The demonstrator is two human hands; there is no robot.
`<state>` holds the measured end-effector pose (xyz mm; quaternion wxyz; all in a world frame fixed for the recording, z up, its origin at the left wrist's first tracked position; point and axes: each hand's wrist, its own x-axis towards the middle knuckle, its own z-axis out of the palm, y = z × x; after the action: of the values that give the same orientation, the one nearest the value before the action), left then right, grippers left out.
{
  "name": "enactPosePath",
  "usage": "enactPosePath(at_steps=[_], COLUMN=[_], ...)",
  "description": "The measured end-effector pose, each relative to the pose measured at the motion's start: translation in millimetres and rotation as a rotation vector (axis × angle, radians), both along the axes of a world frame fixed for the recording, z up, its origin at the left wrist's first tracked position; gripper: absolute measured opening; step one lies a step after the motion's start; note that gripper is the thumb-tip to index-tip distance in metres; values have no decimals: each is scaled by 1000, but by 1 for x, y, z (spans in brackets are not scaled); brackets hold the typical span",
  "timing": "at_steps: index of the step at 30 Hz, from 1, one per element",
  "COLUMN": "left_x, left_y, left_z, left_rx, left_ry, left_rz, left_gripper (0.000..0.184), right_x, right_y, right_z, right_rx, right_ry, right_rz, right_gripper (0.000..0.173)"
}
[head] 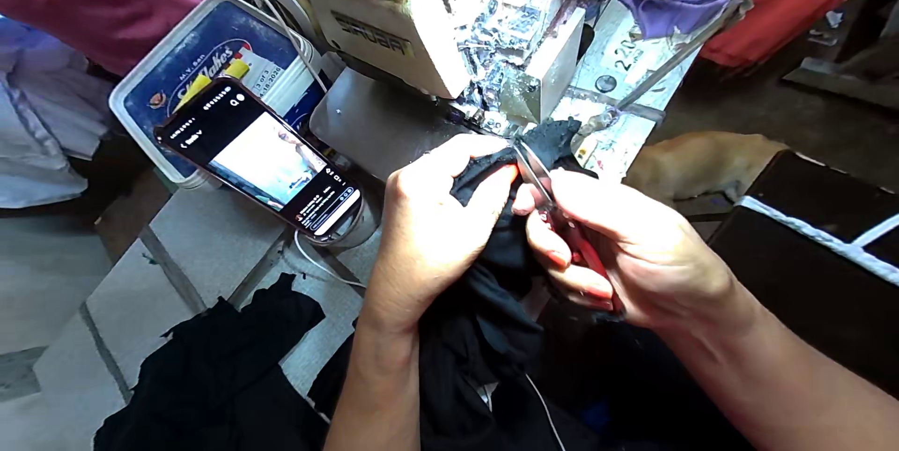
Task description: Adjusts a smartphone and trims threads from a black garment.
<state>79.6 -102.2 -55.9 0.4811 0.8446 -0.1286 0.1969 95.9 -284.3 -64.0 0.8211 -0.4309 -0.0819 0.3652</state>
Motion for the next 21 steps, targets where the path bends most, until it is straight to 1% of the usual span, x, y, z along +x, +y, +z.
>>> enactPosePath(at_steps=[3, 8, 11, 14, 21], left_x=[0, 0, -1, -2, -2], left_y=[0, 0, 0, 0, 0], left_z=[0, 0, 1, 3, 3], left_rx=[-1, 3, 19, 34, 28], left_ry=[6, 1, 18, 37, 43], left_rz=[0, -26, 0, 52, 62], left_gripper=[18, 17, 17, 17, 17], right_x=[1, 1, 0, -1, -2], right_y=[-1, 1, 0, -3, -5], right_z=[1, 1, 2, 1, 1], right_rx=[6, -16, -29, -18, -24], right_ry=[-11, -3, -24, -28, -6], right_rz=[20, -25, -60, -8, 34], right_gripper=[37, 35, 35, 34, 35])
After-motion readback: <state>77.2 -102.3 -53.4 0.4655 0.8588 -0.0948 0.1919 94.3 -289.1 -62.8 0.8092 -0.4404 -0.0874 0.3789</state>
